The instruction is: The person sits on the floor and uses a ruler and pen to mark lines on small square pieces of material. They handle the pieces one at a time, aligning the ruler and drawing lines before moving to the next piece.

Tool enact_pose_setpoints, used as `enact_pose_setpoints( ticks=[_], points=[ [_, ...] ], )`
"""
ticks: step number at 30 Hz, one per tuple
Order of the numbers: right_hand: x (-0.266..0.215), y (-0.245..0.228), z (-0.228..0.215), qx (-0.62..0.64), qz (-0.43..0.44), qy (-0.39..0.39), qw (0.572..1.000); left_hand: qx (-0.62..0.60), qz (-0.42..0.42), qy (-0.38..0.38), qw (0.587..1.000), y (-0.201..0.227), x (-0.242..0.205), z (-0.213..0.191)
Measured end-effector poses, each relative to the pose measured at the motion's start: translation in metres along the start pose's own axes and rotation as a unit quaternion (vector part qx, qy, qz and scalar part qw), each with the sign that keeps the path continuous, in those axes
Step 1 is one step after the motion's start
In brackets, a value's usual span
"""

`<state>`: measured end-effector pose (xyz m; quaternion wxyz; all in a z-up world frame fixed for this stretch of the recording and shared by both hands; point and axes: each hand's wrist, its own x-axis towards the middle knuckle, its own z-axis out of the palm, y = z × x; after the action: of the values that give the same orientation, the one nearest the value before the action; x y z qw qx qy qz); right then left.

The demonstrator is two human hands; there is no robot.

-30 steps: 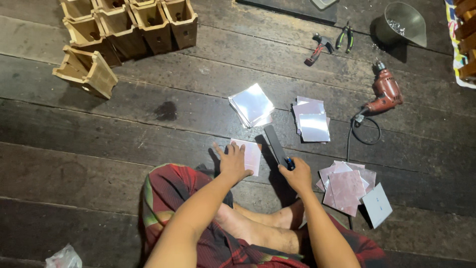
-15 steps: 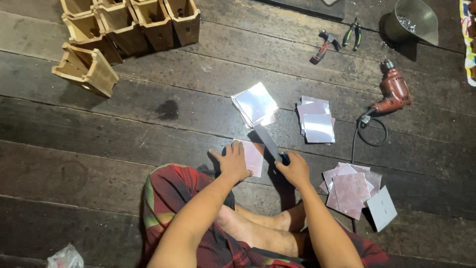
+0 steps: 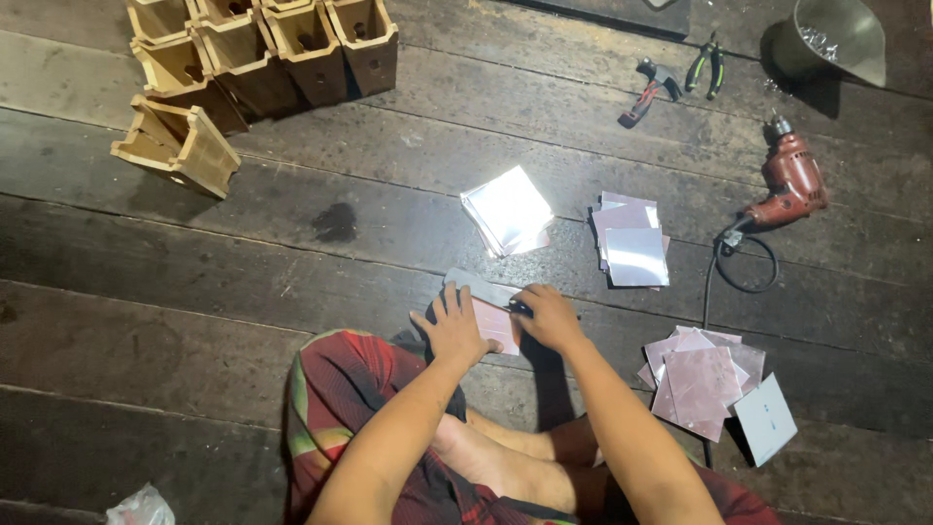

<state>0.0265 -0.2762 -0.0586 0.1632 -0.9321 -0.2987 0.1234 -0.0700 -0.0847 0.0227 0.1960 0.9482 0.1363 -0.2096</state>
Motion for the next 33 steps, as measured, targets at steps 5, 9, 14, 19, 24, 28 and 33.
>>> enact_pose_setpoints(
  ticks=[5,9,14,19,24,28,33],
  points=[
    [0.002,-0.008,-0.011,-0.046,-0.038,-0.032,0.998,0.006,0.003,0.004,1.0,-0.002,0.005,0.006],
    [0.0,-0.005,0.0,-0.09,-0.025,0.005,0.996,0.016,-0.004,-0.01,1.0,-0.002,0.005,0.003],
    [0.001,-0.011,-0.001,-0.104,-0.016,0.043,0.993,0.03,-0.007,-0.026,0.999,-0.001,0.004,-0.007],
    [0.003,-0.005,0.002,-0.083,-0.008,0.05,0.995,0.048,-0.005,-0.047,0.998,0.003,-0.001,-0.019],
    [0.004,-0.001,0.006,-0.08,0.004,0.051,0.996,0.039,-0.002,-0.065,0.997,0.001,0.002,-0.032],
    [0.0,-0.01,0.001,-0.085,0.021,0.041,0.995,0.041,0.02,0.016,0.999,-0.025,0.041,-0.004],
    [0.0,-0.021,-0.007,-0.066,0.041,0.027,0.997,-0.013,-0.035,0.062,0.997,-0.046,0.092,0.016]
  ],
)
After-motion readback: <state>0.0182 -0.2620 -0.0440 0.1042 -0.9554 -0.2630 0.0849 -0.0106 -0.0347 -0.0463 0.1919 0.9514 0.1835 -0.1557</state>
